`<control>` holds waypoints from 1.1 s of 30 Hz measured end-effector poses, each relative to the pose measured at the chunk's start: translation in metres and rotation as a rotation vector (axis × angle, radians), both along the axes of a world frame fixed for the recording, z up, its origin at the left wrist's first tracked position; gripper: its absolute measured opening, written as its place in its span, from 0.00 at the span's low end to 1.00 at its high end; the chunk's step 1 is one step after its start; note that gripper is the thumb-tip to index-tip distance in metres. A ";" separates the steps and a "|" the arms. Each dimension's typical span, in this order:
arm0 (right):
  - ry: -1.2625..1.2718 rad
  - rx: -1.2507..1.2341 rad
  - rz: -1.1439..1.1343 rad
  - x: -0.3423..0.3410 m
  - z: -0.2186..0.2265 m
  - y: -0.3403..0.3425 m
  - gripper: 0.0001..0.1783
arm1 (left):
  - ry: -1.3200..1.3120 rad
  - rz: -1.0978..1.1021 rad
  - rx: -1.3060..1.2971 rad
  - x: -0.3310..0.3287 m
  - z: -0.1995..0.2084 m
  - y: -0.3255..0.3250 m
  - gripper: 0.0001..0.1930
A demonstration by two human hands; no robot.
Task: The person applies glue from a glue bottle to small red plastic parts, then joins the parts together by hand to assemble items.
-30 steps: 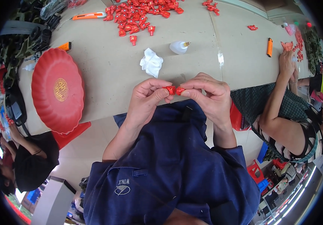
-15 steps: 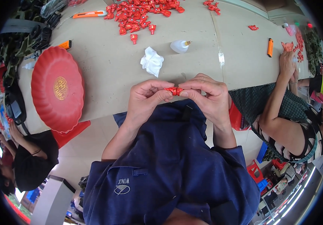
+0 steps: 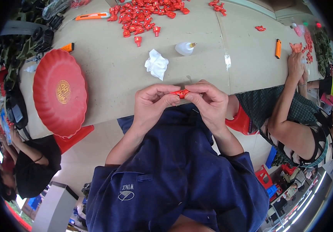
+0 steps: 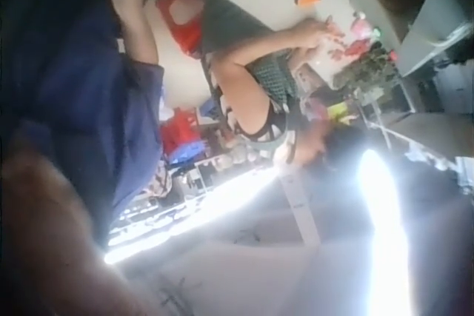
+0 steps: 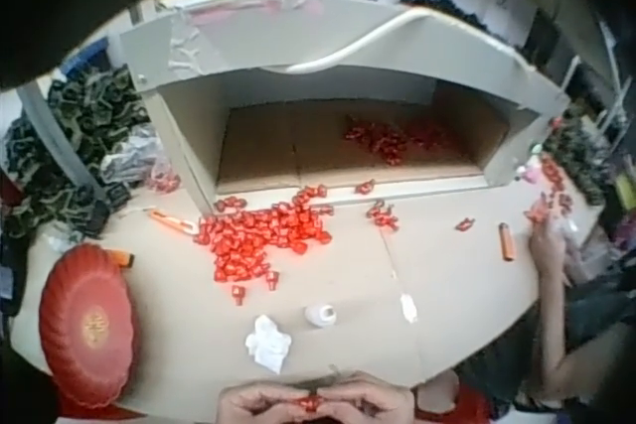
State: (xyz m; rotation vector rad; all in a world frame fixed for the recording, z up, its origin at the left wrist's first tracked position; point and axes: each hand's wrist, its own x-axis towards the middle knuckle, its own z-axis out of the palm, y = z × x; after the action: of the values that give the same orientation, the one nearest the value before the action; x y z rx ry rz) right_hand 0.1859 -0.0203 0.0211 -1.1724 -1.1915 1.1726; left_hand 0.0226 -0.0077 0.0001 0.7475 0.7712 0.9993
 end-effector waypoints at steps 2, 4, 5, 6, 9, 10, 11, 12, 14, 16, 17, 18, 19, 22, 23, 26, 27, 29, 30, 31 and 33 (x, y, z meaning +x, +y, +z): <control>0.071 -0.094 -0.010 0.000 0.000 -0.004 0.10 | 0.063 0.025 0.056 0.000 0.002 -0.002 0.09; 0.067 -0.104 0.013 0.004 0.003 -0.002 0.10 | 0.069 0.026 0.062 0.001 0.005 0.000 0.09; 0.062 -0.114 0.035 0.006 0.004 -0.001 0.10 | 0.075 0.027 0.068 0.001 0.006 0.000 0.09; 0.062 -0.114 0.034 0.007 0.003 0.000 0.10 | 0.074 0.026 0.068 0.000 0.006 0.000 0.09; -0.121 0.075 0.069 0.009 0.000 0.002 0.10 | 0.072 0.001 0.067 0.000 0.005 0.000 0.08; -0.152 0.095 0.047 0.008 0.000 0.001 0.10 | 0.091 0.006 0.079 0.000 0.005 0.000 0.07; -0.183 0.115 0.024 0.007 0.000 0.001 0.10 | 0.111 0.011 0.090 0.000 0.006 0.000 0.07; -0.182 0.114 0.025 0.006 -0.001 0.001 0.10 | 0.112 0.011 0.089 0.000 0.007 0.000 0.07; -0.247 0.187 0.009 0.004 -0.003 0.000 0.10 | 0.144 0.020 0.101 0.000 0.010 0.000 0.06; -0.240 0.179 -0.002 0.002 -0.004 0.000 0.10 | 0.169 0.016 0.103 -0.001 0.009 0.001 0.06; -0.234 0.172 -0.012 0.001 -0.005 -0.001 0.10 | 0.192 0.014 0.106 -0.002 0.009 0.001 0.06; -0.233 0.170 -0.013 0.001 -0.005 -0.001 0.10 | 0.193 0.012 0.105 -0.002 0.008 0.001 0.06; -0.241 0.197 -0.015 0.000 -0.005 0.000 0.10 | 0.184 0.017 0.097 -0.002 0.009 0.001 0.06; -0.237 0.205 -0.021 -0.003 -0.007 0.000 0.10 | 0.190 0.024 0.083 -0.005 0.007 0.001 0.06; -0.228 0.189 -0.024 -0.004 -0.008 0.000 0.10 | 0.201 0.027 0.079 -0.005 0.006 0.001 0.06; -0.184 0.145 -0.033 -0.007 -0.014 0.001 0.10 | 0.223 0.036 0.078 -0.007 -0.001 0.002 0.07; -0.183 0.144 -0.032 -0.007 -0.016 0.002 0.10 | 0.224 0.037 0.077 -0.007 -0.001 0.002 0.07; -0.159 0.139 -0.020 -0.006 -0.018 0.004 0.09 | 0.241 0.044 0.066 -0.006 -0.002 0.002 0.07; -0.159 0.138 -0.020 -0.006 -0.019 0.005 0.09 | 0.241 0.044 0.064 -0.007 -0.002 0.002 0.07; -0.157 0.138 -0.012 -0.006 -0.020 0.005 0.09 | 0.244 0.044 0.062 -0.007 -0.003 0.003 0.07; -0.157 0.137 -0.005 -0.005 -0.022 0.006 0.09 | 0.246 0.044 0.059 -0.007 -0.003 0.004 0.07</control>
State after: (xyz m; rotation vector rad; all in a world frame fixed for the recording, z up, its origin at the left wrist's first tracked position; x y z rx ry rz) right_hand 0.1807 -0.0146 -0.0006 -1.1790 -1.3639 0.9929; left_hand 0.0159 -0.0042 -0.0026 0.9198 0.9776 0.9839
